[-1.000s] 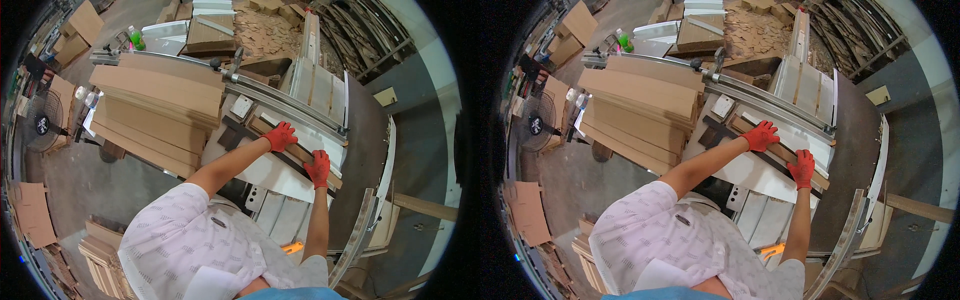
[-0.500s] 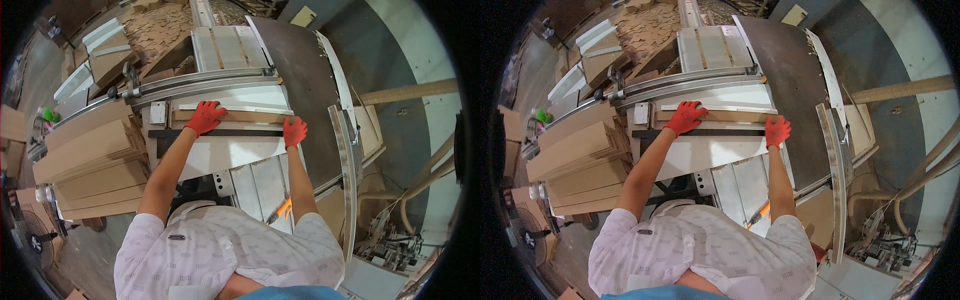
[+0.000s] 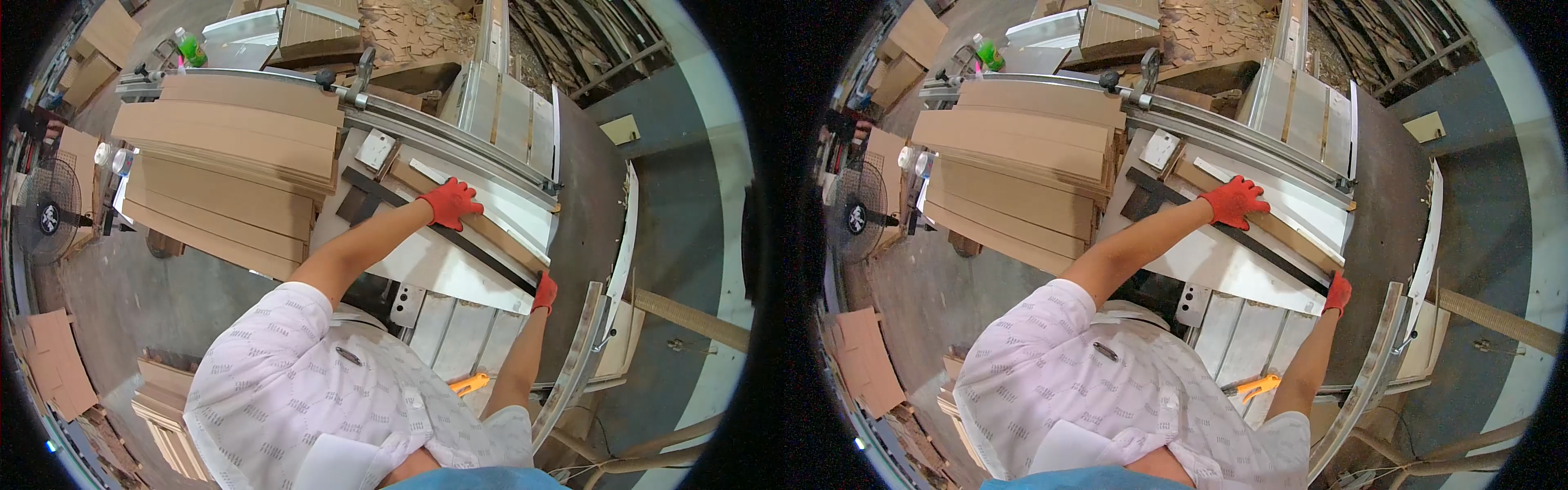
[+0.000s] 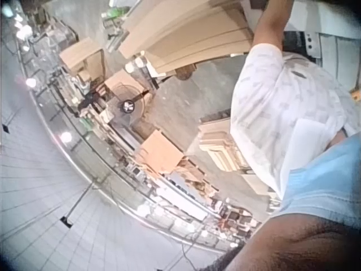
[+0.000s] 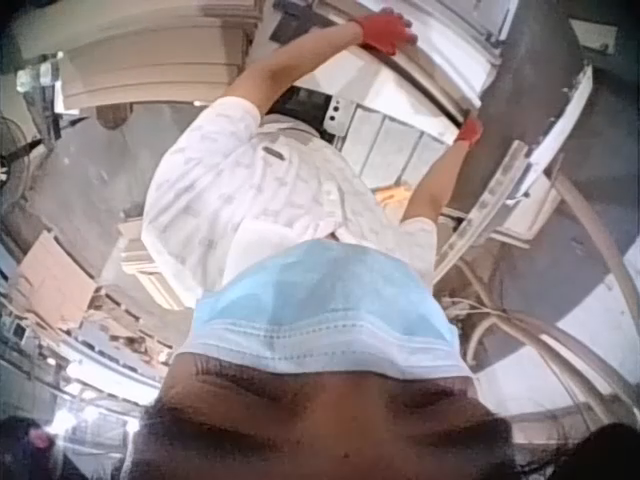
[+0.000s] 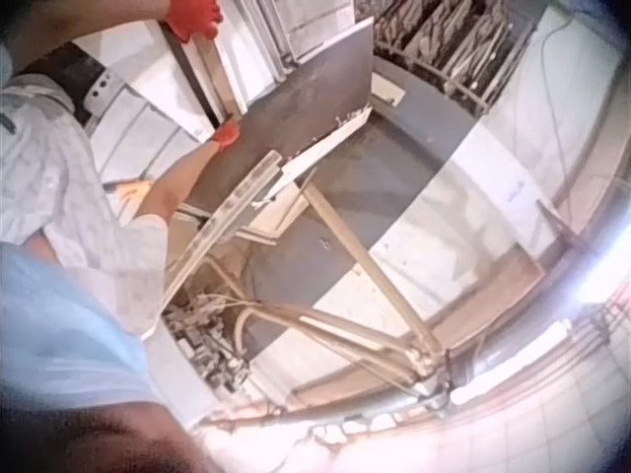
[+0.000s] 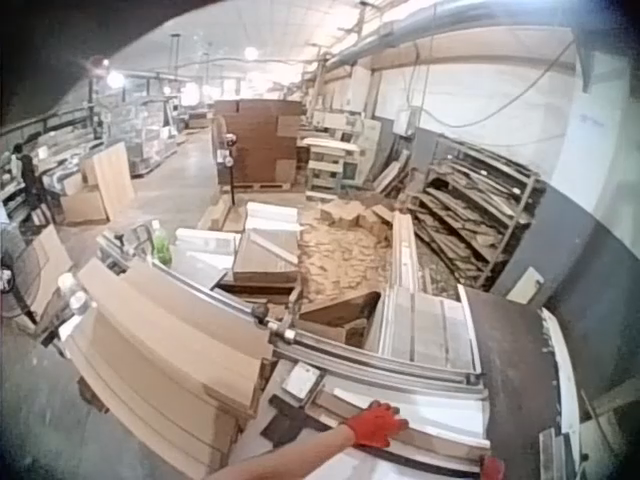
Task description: Cutting wood pieces using a large industrial table saw and organizing them on a pallet.
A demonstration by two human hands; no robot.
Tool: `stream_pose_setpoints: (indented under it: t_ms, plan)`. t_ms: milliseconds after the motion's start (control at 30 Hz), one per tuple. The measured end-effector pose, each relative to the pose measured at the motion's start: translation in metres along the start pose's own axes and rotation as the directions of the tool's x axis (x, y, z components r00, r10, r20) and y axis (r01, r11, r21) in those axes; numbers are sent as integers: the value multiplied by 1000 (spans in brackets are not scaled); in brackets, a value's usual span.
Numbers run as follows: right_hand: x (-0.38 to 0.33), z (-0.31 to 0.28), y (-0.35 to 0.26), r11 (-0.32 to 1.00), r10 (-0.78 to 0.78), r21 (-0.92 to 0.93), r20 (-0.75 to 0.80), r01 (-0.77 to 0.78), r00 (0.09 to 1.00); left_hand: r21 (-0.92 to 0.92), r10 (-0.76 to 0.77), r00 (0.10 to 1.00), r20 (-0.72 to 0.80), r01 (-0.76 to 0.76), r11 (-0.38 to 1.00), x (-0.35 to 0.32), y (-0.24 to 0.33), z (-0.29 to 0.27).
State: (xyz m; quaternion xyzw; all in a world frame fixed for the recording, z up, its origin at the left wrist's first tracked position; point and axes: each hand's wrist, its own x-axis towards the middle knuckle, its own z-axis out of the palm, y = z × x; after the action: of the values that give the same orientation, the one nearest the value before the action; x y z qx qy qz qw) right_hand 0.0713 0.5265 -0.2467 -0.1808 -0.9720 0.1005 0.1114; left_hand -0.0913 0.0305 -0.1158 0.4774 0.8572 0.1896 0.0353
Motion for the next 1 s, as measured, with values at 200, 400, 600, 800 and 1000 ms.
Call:
stream_pose_setpoints:
  t_ms: [200,400,600,800,1000]
  plan:
    - [0,-24,-23,939,-163,-275,170,206,972,138,75,997,26,-78,987,10,-2,15]
    - [-22,-42,-45,989,143,26,51,-144,988,120,164,986,-13,-162,980,22,11,16]
    - [-29,-81,-118,966,159,-213,46,-146,986,88,254,959,-123,-245,966,25,-3,29]
    - [-5,-98,-211,914,-392,87,-57,396,918,161,230,972,55,-236,958,48,17,7]
    - [20,-73,-243,844,-535,77,94,530,839,144,211,977,33,-214,966,45,10,21]
